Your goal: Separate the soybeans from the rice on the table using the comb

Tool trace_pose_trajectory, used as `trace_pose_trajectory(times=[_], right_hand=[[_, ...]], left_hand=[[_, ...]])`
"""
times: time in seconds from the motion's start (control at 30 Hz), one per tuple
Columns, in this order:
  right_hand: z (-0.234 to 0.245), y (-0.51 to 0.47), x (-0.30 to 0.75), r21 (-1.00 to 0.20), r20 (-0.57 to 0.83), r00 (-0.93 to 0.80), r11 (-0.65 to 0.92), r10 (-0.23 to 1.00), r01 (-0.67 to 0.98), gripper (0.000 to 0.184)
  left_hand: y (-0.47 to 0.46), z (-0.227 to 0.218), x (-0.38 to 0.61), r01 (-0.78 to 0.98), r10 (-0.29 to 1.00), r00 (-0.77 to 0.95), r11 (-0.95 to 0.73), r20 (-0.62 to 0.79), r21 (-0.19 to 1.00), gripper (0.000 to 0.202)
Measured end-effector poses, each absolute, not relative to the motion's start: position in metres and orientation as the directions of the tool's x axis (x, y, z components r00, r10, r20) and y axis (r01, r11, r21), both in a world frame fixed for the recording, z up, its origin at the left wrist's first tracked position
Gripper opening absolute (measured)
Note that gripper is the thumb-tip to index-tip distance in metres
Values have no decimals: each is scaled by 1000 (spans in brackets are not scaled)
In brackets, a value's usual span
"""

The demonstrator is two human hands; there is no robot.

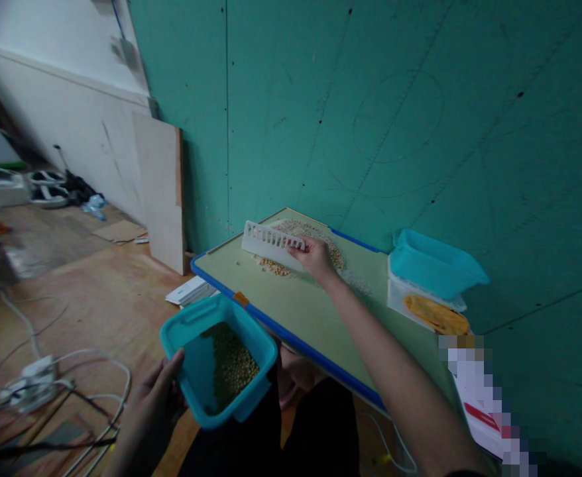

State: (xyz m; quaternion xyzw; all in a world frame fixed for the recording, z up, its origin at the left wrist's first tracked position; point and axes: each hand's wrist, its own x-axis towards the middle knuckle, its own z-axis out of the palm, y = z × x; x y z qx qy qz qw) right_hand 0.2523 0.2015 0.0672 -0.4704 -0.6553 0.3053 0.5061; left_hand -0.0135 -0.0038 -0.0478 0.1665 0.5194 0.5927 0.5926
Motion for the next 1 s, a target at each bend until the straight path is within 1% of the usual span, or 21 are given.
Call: trace_pose_trajectory(times=[0.1,0.3,0.43,0.6,0.7,0.8,0.9,1.0], right_hand=[[69,195,255,-872,369,-75,373,926,318,36],[75,180,261,-855,358,-134,382,924,351,32],[75,183,262,-850,370,-134,393,919,352,35],[70,191,259,-859,374,-130,396,918,324,35],[66,190,259,-867,357,-134,382,924,320,33],[63,187,265,-875,339,-143,368,930,316,34],[64,185,270,-879,320,-153,353,935,320,35],[67,185,269,-872,346,-121,366,930,324,33]], left_hand=[[-4,-46,-15,-511,881,-257,225,-397,829,49],[-3,-40,-18,-519,859,-309,208,-409,829,48],[-1,-38,-21,-535,844,-333,198,-421,821,46],[2,-34,-26,-559,840,-340,182,-423,809,43],[4,-33,-30,-551,846,-362,145,-392,822,44],[6,-34,-33,-513,864,-380,100,-330,853,44],[9,-35,-35,-497,891,-354,77,-283,864,40],[12,-34,-35,-501,905,-334,65,-262,863,37]])
